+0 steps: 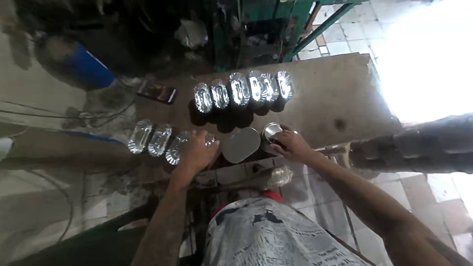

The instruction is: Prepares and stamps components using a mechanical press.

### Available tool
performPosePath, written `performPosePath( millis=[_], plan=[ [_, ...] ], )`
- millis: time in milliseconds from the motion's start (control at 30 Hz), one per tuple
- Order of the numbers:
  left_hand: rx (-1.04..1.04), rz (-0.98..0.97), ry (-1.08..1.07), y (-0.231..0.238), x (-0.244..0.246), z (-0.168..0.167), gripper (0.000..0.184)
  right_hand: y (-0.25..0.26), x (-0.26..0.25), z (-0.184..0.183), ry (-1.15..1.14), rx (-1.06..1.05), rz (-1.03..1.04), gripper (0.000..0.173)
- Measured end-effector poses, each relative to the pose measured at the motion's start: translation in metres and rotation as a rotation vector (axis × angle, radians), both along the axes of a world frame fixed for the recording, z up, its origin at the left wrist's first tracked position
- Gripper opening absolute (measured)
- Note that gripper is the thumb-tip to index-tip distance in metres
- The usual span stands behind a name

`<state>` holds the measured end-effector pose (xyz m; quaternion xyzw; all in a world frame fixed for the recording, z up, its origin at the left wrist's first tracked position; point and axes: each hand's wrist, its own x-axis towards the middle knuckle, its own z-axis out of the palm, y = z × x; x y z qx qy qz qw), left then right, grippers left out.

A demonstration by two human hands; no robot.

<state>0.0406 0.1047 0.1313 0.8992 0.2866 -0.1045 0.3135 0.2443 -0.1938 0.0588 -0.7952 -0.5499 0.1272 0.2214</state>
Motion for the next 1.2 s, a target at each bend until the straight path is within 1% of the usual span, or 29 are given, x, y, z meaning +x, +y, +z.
performPosePath(
  millis=[67, 100, 167, 233, 267, 300, 333, 367, 433, 500, 567, 667, 700, 767, 800, 833, 867, 900, 933, 967, 1000, 1033, 1067, 1100, 1133, 1200],
  plan=[
    [-0.048, 0.066, -0.063, -0.024, 0.010, 0.017, 0.052, -0.002, 0.010, 0.010, 0.180, 0.026, 0.016, 0.038],
    [-0.065, 0.043, -0.047, -0.037, 0.020, 0.019, 0.050, -0.002, 0.013, 0.015, 0.252, 0.016, 0.024, 0.039],
    [-0.067, -0.100, 0.064, -0.070, 0.044, 0.010, 0.052, -0.004, 0.015, 0.020, 0.328, 0.002, 0.032, 0.040],
    [-0.057, -0.267, 0.184, -0.089, 0.068, -0.010, 0.053, -0.004, 0.018, 0.019, 0.331, 0.014, 0.047, 0.041],
    [-0.076, -0.333, 0.210, -0.087, 0.077, -0.022, 0.052, -0.003, 0.018, 0.018, 0.321, 0.029, 0.055, 0.041],
    [-0.110, -0.383, 0.191, -0.079, 0.081, -0.035, 0.048, -0.003, 0.019, 0.017, 0.319, 0.030, 0.063, 0.041],
    [-0.194, -0.428, 0.175, -0.067, 0.085, -0.040, 0.044, -0.003, 0.020, 0.017, 0.320, 0.028, 0.069, 0.042],
    [-0.316, -0.493, 0.189, -0.053, 0.089, -0.036, 0.037, -0.003, 0.021, 0.016, 0.324, 0.034, 0.070, 0.042],
    [-0.590, -0.601, 0.217, -0.033, 0.095, -0.033, 0.033, -0.006, 0.017, 0.010, 0.313, 0.078, 0.055, 0.040],
    [-0.717, -0.626, 0.219, -0.021, 0.101, -0.035, 0.027, -0.006, 0.014, 0.004, 0.257, 0.149, 0.043, 0.030],
    [-0.776, -0.614, 0.244, -0.018, 0.103, -0.036, 0.023, -0.006, 0.010, -0.001, 0.192, 0.151, 0.064, 0.032],
    [-0.780, -0.577, 0.262, -0.018, 0.104, -0.033, 0.025, -0.004, 0.008, -0.001, 0.155, 0.092, 0.066, 0.039],
    [-0.754, -0.563, 0.266, -0.020, 0.103, -0.030, 0.032, -0.004, 0.006, -0.003, 0.133, 0.070, 0.060, 0.040],
    [-0.599, -0.543, 0.250, -0.028, 0.101, -0.021, 0.053, -0.003, 0.001, -0.005, 0.041, 0.016, 0.023, 0.039],
    [-0.487, -0.536, 0.216, -0.035, 0.098, -0.014, 0.057, -0.003, -0.004, 0.001, -0.019, -0.012, -0.004, 0.038],
    [-0.363, -0.529, 0.156, -0.043, 0.087, -0.007, 0.056, -0.004, -0.014, 0.014, -0.062, -0.021, -0.042, 0.039],
    [-0.244, -0.515, 0.054, -0.051, 0.071, 0.003, 0.049, -0.003, -0.026, 0.031, -0.059, 0.035, -0.090, 0.038],
    [-0.220, -0.447, -0.085, -0.057, 0.049, 0.017, 0.043, -0.001, -0.040, 0.048, 0.006, 0.146, -0.149, 0.037],
    [-0.317, -0.309, -0.271, -0.062, 0.022, 0.027, 0.043, 0.004, -0.056, 0.060, 0.160, 0.289, -0.216, 0.037],
    [-0.504, -0.123, -0.433, -0.066, -0.006, 0.031, 0.043, 0.011, -0.075, 0.070, 0.434, 0.410, -0.284, 0.039],
    [-0.716, 0.099, -0.577, -0.073, -0.027, 0.030, 0.039, 0.024, -0.094, 0.076, 0.782, 0.502, -0.363, 0.037],
    [-0.913, 0.306, -0.650, -0.079, -0.042, 0.025, 0.036, 0.041, -0.115, 0.080, 1.086, 0.548, -0.472, 0.034],
    [-1.038, 0.475, -0.664, -0.084, -0.056, 0.017, 0.033, 0.059, -0.135, 0.080, 1.259, 0.528, -0.573, 0.031],
    [-1.136, 0.604, -0.652, -0.088, -0.070, 0.006, 0.032, 0.072, -0.153, 0.078, 1.339, 0.452, -0.602, 0.030],
    [-1.214, 0.723, -0.641, -0.091, -0.084, -0.002, 0.032, 0.080, -0.167, 0.074, 1.389, 0.351, -0.562, 0.030],
    [-1.344, 0.956, -0.666, -0.097, -0.111, -0.008, 0.029, 0.083, -0.180, 0.069, 1.504, 0.181, -0.380, 0.028]
  ],
)
